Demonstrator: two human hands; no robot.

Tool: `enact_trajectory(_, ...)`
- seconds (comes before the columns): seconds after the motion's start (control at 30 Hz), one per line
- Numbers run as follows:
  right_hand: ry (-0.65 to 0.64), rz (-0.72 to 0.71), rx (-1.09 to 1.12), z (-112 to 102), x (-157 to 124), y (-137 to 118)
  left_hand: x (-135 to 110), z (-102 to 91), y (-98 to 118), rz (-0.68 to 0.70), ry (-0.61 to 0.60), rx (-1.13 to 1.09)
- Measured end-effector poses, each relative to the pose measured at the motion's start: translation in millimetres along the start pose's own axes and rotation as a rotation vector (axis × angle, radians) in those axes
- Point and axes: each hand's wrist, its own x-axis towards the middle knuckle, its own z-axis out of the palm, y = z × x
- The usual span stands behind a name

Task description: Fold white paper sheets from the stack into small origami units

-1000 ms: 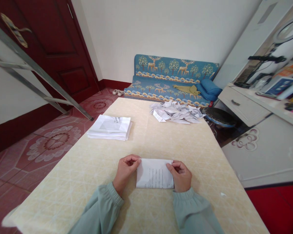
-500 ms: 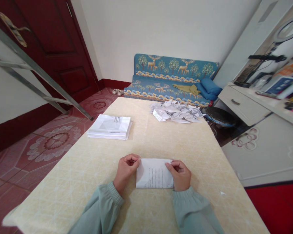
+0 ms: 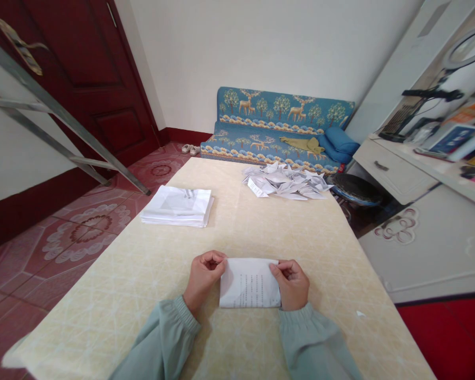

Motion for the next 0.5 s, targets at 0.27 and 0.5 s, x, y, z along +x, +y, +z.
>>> enact_trajectory(0.27, -0.007, 0.022, -0.027, 1.1, -0.1, -2.8, -0.6, 0.9, 1.0, -0.013, 0.026, -0.02)
enact_trajectory(0.5, -0.016, 0.061, 0.011, 0.2, 2.4, 1.0, -0.9, 1.6, 4.4, -0.03, 0.006, -0.007)
